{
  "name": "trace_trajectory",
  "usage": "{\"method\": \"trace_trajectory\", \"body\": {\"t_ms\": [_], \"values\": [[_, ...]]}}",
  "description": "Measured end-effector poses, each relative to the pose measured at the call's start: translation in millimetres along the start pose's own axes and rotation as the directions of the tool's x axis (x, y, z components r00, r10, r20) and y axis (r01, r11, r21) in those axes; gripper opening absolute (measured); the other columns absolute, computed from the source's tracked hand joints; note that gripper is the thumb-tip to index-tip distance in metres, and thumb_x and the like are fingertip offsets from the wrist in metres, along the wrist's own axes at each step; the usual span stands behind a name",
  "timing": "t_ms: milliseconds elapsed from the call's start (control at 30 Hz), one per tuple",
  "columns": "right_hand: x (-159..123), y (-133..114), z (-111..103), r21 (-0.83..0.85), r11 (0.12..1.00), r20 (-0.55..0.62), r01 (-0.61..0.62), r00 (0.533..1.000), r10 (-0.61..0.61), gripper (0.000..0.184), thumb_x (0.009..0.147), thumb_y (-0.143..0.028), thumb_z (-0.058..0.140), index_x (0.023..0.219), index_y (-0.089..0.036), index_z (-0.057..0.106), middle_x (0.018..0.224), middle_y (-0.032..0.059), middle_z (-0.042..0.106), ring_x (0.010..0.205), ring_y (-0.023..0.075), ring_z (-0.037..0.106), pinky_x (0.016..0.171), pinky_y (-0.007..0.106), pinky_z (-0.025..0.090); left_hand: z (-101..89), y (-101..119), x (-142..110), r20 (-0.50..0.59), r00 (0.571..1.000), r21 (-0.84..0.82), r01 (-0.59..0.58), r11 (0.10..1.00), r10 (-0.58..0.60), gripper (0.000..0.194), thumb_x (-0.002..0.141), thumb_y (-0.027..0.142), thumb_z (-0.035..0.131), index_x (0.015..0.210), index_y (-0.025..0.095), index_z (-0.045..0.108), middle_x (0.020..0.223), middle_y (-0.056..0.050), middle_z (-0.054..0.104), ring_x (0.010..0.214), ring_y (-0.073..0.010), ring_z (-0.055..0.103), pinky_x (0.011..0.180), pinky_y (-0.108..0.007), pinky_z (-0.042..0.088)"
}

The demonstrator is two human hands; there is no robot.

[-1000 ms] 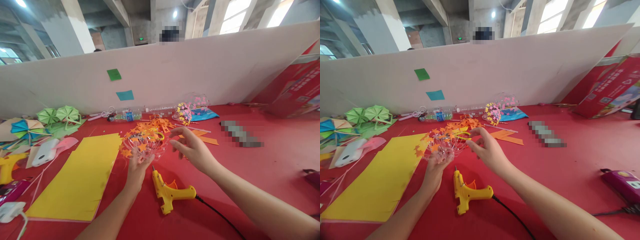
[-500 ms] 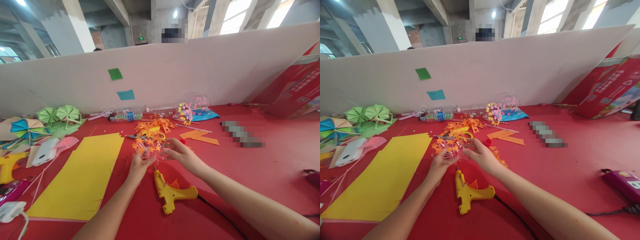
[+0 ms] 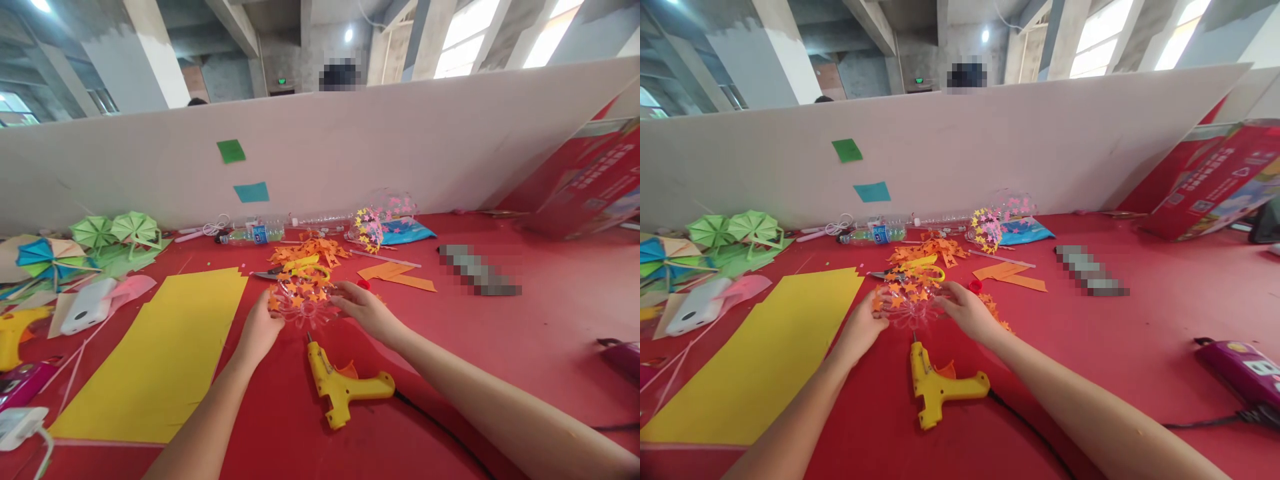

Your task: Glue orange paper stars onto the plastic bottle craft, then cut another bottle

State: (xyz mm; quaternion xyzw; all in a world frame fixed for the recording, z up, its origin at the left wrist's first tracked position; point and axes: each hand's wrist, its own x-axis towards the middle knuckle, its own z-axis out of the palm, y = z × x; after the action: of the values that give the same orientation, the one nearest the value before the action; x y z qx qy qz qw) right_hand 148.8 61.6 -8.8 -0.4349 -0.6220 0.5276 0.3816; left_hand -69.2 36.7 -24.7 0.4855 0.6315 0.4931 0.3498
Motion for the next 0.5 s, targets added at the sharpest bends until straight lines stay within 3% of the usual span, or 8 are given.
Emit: {"method": "trace_trajectory", "body": {"t_ms": [133,367,500], "values": [[-2,-5,-4,-0.088,0.996,-0.004,0.022,1.0,-0.023,0.028,0.081,-0.032,0.059,0.107,-0.022,0.056,0.118,0.0087,0.064,0.094,0.0206,0.068,0.076,0.035,0.059,-10.7,7,3,-0.12,0.987,0.027,-0.104,0.994,0.107,0.048,0.06,0.0,0.052,0.103,0.02,0.057,0.1,-0.005,0.064,0.089,-0.017,0.062,0.076,-0.029,0.049],[-2,-25,-23,-0.332,0.942,-0.037,0.054,0.997,-0.071,0.042,0.077,-0.022,0.061,0.117,-0.022,0.05,0.129,0.0104,0.057,0.074,0.0129,0.065,0.065,0.029,0.054,-13.8,24,-5,-0.197,0.956,0.019,-0.219,0.976,0.218,0.036,0.067,0.005,0.049,0.101,0.019,0.052,0.094,-0.003,0.059,0.077,-0.0133,0.057,0.072,-0.028,0.048],[-2,-42,-44,-0.501,0.864,-0.056,0.051,0.994,-0.091,0.033,0.08,-0.025,0.058,0.112,-0.021,0.054,0.113,0.0076,0.066,0.066,0.0118,0.063,0.057,0.024,0.048,-14.1,35,-19,-0.27,0.887,0.078,-0.368,0.926,0.375,0.024,0.076,0.016,0.056,0.1,0.02,0.053,0.088,-0.002,0.058,0.072,-0.0126,0.056,0.066,-0.025,0.047]]}}
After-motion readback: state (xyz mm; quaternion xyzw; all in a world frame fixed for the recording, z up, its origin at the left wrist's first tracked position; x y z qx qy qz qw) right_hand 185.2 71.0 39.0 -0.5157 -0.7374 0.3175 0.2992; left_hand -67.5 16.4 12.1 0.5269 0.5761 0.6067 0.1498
